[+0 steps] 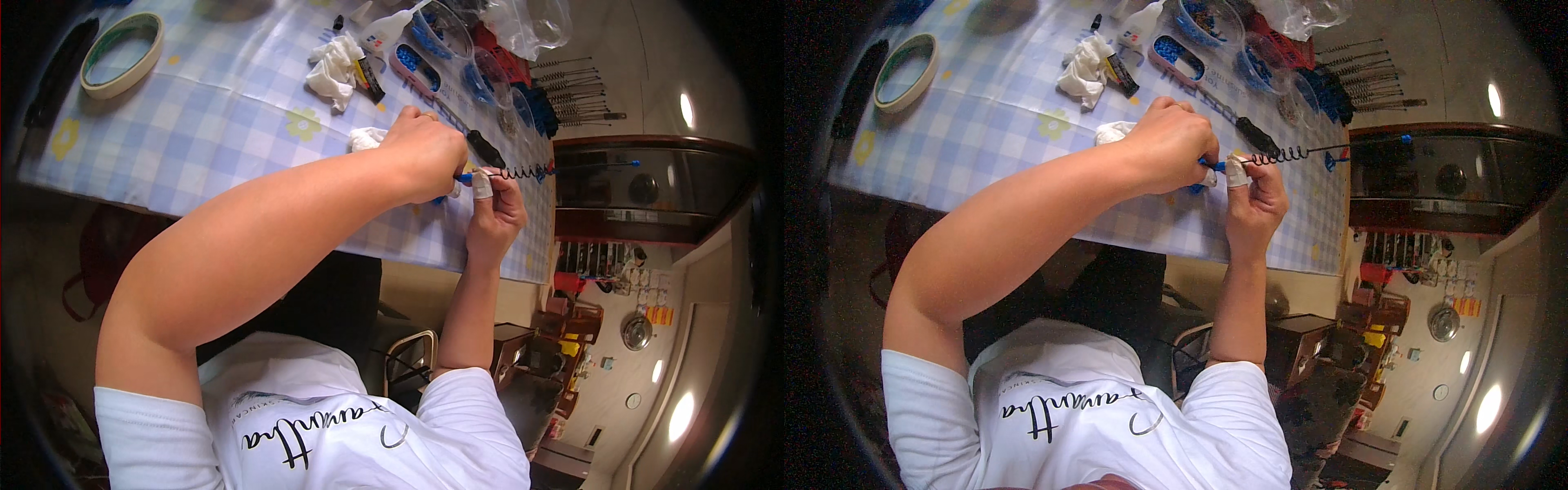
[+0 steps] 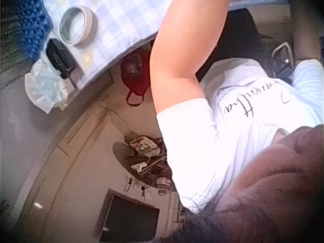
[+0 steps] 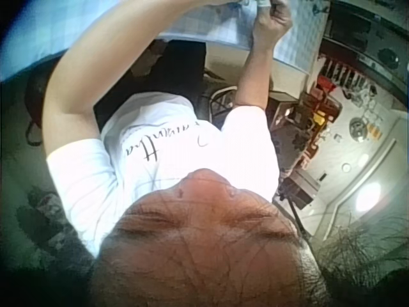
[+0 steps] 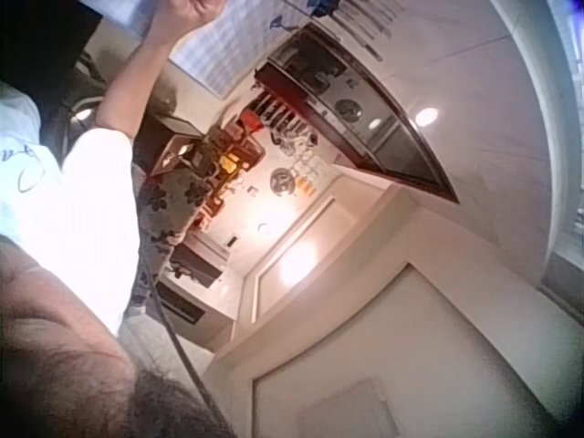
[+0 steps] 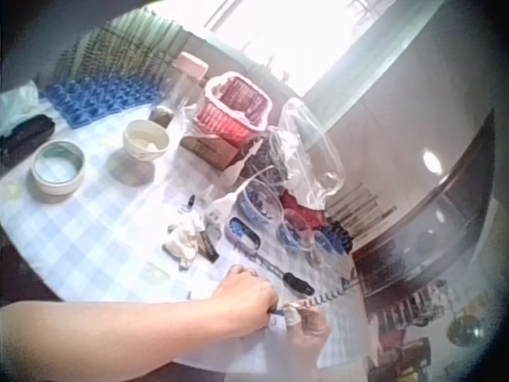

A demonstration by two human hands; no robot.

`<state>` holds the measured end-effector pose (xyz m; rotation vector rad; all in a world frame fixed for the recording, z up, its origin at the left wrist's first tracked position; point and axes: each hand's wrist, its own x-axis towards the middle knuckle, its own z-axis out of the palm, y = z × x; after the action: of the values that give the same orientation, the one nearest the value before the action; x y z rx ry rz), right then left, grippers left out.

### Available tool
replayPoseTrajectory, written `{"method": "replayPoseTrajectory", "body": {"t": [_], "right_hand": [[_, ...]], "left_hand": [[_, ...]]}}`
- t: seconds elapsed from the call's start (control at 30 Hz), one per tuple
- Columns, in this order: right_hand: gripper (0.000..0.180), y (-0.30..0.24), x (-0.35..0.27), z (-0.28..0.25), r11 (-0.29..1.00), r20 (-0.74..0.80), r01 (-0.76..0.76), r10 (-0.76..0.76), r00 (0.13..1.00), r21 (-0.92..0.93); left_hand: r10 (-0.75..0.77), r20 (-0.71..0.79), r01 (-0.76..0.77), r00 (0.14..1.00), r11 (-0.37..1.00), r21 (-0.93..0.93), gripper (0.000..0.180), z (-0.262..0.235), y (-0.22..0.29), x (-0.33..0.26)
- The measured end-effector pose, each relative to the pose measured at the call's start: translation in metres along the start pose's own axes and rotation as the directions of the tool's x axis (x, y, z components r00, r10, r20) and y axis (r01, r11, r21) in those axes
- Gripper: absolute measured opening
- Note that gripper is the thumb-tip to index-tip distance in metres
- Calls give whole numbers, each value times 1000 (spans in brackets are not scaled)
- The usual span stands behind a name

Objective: The person assembles small blue plastic lighting components by attaching coiled wires and small pins to the blue plastic housing, using a small screwdriver.

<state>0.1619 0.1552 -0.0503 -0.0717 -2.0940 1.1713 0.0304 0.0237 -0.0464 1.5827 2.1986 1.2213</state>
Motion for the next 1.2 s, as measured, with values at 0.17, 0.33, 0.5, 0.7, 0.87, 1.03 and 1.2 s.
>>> {"method": "replayPoseTrajectory", "body": {"t": [0.17, 0.33, 0.5, 0.7, 0.87, 1.03, 1.2], "right_hand": [[9, -5, 1, 4, 999, -1, -41, 41, 999, 13], [9, -8, 1, 5, 999, 0, -52, 52, 999, 16], [8, -4, 2, 2, 999, 6, -44, 44, 999, 26], [8, -5, 2, 5, 998, 9, -50, 50, 999, 23], [9, -4, 2, 2, 997, 19, -55, 56, 998, -55], [10, -4, 2, 4, 997, 11, -57, 57, 998, -54], [11, -6, 3, 3, 994, 4, -57, 57, 998, -97]], "left_hand": [[0, -5, 0, 1000, 1000, 4, 21, 1, -2, 0], [-7, 9, 7, 1000, 1000, 8, 21, -1, 0, 2], [6, -14, -5, 1000, 999, 42, 21, -3, -1, 0], [20, -31, -17, 999, 997, 80, 20, -6, 0, -1], [13, -10, -12, 1000, 997, 78, 21, -6, 1, 0], [11, -2, -10, 1000, 997, 82, 22, -5, 1, 0], [9, -21, -8, 1000, 1000, 17, 19, -3, -2, 1]]}}
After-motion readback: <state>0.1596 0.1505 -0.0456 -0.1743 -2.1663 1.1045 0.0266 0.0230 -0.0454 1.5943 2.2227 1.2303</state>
